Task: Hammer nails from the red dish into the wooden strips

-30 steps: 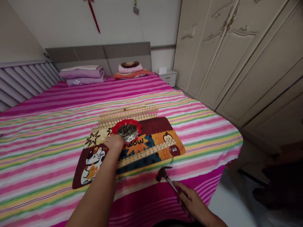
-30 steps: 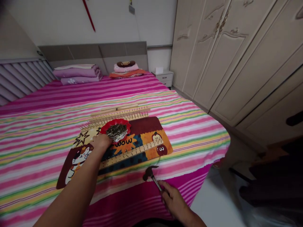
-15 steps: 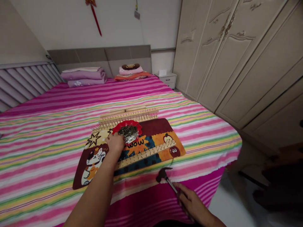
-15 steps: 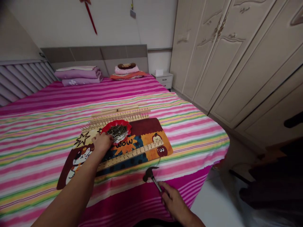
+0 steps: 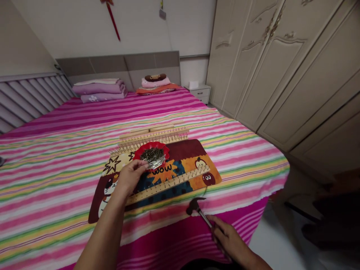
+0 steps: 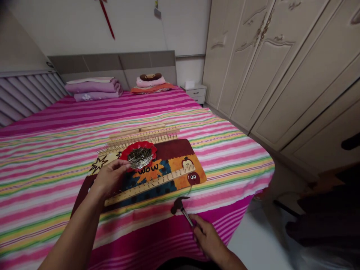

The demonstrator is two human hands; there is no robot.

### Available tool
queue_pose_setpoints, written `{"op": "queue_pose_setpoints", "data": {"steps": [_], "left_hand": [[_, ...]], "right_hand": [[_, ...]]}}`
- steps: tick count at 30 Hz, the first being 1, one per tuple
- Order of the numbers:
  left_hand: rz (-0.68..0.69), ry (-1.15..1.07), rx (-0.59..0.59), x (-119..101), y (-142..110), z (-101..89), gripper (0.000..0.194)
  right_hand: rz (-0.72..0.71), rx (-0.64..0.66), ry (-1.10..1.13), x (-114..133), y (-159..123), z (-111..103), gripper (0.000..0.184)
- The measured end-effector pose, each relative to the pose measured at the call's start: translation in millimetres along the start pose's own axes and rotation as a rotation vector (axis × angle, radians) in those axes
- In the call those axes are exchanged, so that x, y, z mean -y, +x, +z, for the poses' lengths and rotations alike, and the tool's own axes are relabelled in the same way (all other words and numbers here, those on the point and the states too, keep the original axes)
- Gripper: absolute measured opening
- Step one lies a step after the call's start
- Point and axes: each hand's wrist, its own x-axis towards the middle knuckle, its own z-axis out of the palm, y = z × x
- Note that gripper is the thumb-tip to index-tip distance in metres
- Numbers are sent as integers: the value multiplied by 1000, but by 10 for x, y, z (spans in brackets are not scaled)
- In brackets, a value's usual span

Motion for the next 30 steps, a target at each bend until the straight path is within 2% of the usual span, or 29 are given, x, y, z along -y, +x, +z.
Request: {"op": "queue_pose_setpoints", "data": {"steps": [2, 5, 10, 13, 18, 23, 26, 30], "left_hand": [[-101, -263, 14, -40, -204, 42, 34], [-229, -522, -17, -50, -490, 119, 41], [-422, -692, 10, 86, -787, 159, 39], [-486, -690, 35, 169, -871, 136, 41], [-441, -515, 23, 273, -917, 155, 40], [-279, -248, -57, 369, -879, 290, 35], [-290, -248, -97, 400, -856, 399, 38], [-269, -275, -183, 427, -849, 534, 32]], "right_hand": [[5, -6, 1, 26, -13, 8, 60], [2, 0, 3, 84, -43, 13, 59], [10, -5, -8, 138, -75, 6, 61], [8, -12, -23, 141, -78, -4, 60], [29, -9, -27, 159, -93, -11, 57], [26, -19, -26, 187, -107, 0, 56], [14, -10, -14, 192, -105, 3, 57], [3, -6, -3, 176, -97, -2, 54]]}}
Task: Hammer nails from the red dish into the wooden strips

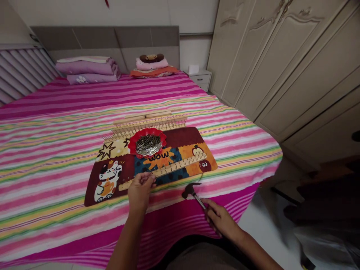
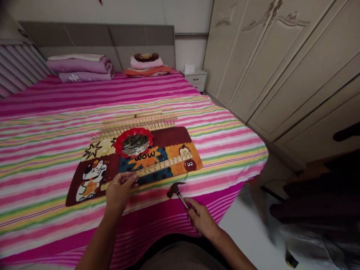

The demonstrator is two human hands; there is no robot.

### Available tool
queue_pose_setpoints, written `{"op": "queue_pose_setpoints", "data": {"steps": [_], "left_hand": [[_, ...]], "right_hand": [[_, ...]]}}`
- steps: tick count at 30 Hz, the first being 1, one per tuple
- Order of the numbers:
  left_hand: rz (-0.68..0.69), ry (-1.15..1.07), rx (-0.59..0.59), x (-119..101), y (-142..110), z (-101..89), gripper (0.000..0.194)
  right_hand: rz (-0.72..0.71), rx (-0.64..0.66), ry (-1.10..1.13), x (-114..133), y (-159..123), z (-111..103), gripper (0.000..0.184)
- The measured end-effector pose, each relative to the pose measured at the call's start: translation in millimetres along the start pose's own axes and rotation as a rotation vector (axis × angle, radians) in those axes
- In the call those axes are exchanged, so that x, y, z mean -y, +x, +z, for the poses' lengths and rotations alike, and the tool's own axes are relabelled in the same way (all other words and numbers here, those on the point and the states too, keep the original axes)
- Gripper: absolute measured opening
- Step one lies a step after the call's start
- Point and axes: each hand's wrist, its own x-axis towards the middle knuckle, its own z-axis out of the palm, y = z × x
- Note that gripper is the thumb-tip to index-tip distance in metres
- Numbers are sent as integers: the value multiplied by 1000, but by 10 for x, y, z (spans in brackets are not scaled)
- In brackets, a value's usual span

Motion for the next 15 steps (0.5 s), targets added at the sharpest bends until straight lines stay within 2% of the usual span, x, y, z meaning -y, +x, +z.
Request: {"op": "queue_pose_setpoints", "data": {"steps": [5, 15], "left_hand": [[44, 40, -54, 48, -3, 86, 26], [179, 340, -110, 97, 2, 103, 22]], "right_hand": [[15, -12, -11, -9, -9, -1, 54], [-12, -13, -60, 4, -19, -1, 56]]}}
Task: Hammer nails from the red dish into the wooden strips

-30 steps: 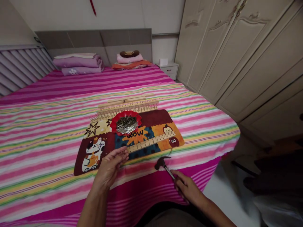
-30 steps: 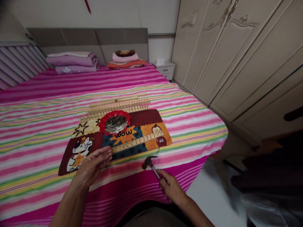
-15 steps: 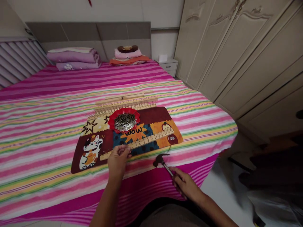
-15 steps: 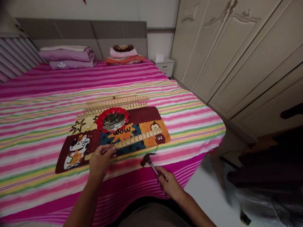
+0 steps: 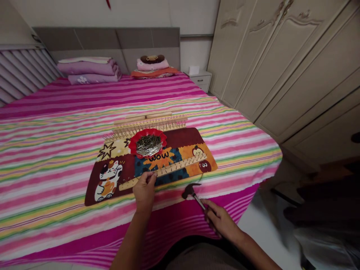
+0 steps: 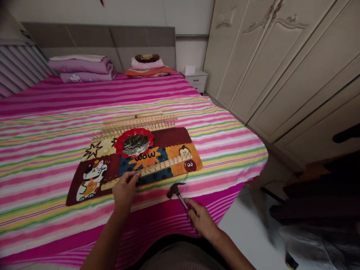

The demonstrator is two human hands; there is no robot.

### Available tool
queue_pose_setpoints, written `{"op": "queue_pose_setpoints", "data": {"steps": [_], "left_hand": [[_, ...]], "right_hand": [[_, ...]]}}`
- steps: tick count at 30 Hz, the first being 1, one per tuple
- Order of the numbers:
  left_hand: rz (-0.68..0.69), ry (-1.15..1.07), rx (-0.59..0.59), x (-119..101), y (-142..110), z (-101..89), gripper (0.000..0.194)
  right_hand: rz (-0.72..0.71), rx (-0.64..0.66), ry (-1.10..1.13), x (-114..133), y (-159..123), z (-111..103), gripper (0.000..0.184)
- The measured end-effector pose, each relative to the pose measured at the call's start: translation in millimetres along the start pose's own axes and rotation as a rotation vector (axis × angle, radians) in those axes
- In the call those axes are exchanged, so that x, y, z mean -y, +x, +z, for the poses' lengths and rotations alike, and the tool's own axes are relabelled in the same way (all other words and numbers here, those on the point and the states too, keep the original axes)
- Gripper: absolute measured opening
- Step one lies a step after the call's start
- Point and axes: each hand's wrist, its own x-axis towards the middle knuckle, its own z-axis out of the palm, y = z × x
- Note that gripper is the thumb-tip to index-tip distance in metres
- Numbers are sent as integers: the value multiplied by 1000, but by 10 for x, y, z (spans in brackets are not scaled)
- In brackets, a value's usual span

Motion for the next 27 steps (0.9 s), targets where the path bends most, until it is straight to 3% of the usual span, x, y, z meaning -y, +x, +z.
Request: {"op": "queue_pose_setpoints", "data": {"steps": [5, 14, 18, 23, 27], "left_hand": [[107, 89, 8, 48, -3, 6, 19], [281, 170, 13, 170, 8, 42, 17], [325, 210, 15, 196, 3, 50, 16], [334, 209, 18, 213, 3, 51, 16], [316, 163, 24, 197, 11, 51, 16]], "right_hand": [[-196, -4, -171, 148, -77, -7, 43], [-605, 45, -349, 1059, -46, 229, 41], [-779, 40, -472, 1286, 117, 363, 43], [-744, 45, -645, 1308, 232, 412, 47], [-694, 72, -593, 1296, 61, 319, 46]]}}
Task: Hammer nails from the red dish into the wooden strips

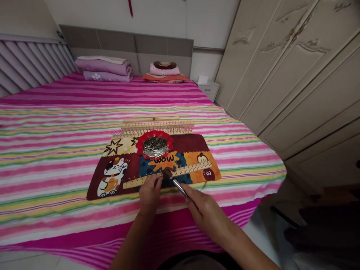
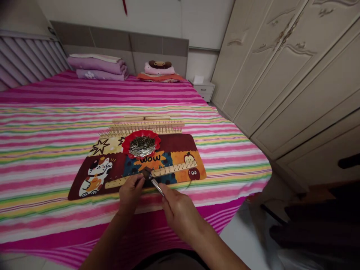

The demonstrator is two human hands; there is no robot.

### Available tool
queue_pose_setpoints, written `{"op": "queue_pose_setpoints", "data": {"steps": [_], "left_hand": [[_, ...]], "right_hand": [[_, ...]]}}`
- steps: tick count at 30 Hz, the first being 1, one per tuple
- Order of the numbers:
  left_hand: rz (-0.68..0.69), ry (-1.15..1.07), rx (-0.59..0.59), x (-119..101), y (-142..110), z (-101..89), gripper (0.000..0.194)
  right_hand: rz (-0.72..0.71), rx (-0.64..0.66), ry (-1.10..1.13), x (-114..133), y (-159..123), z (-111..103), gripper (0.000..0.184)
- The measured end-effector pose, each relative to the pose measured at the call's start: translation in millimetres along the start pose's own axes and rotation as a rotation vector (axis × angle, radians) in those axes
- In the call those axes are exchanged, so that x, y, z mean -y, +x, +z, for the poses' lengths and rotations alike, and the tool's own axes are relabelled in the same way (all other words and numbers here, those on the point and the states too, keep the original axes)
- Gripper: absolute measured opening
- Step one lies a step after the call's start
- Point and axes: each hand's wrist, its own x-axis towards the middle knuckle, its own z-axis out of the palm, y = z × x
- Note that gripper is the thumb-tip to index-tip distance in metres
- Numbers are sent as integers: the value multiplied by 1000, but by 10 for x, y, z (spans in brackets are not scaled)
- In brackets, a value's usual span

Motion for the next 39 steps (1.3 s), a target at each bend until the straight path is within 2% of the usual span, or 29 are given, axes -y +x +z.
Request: {"op": "queue_pose_setpoints", "data": {"steps": [3, 5, 8, 11, 14, 17, 19, 21, 23, 25, 29, 39], "left_hand": [[-24, -13, -4, -12, 7, 1, 16], [-45, -26, 1, -17, -7, -7, 17], [-45, -33, 18, -43, -50, -72, 20], [-3, 7, -2, -126, -28, -238, 23], [39, 100, -56, -238, 193, -435, 25], [79, 253, -43, -312, 605, -527, 23], [105, 397, 65, -337, 900, -498, 23], [97, 564, 233, -359, 1148, -416, 24], [23, 710, 398, -388, 1322, -316, 25], [-60, 795, 488, -420, 1427, -227, 24], [-102, 824, 522, -456, 1504, -131, 20], [-34, 767, 560, -402, 1505, -86, 19]], "right_hand": [[85, 45, 157, 4, -223, -65, 44], [148, 83, 236, -76, -383, -54, 42], [261, 122, 314, -318, -594, 46, 40], [379, 97, 350, -617, -748, 192, 40], [489, 37, 408, -870, -837, 335, 46], [608, 29, 535, -1024, -875, 444, 55], [659, 33, 595, -1065, -880, 484, 60], [679, 33, 626, -1069, -878, 498, 62], [678, 21, 645, -1052, -873, 497, 61], [670, -1, 658, -1033, -869, 491, 59], [680, -12, 661, -1017, -861, 484, 56], [700, 18, 687, -1049, -858, 490, 55]]}}
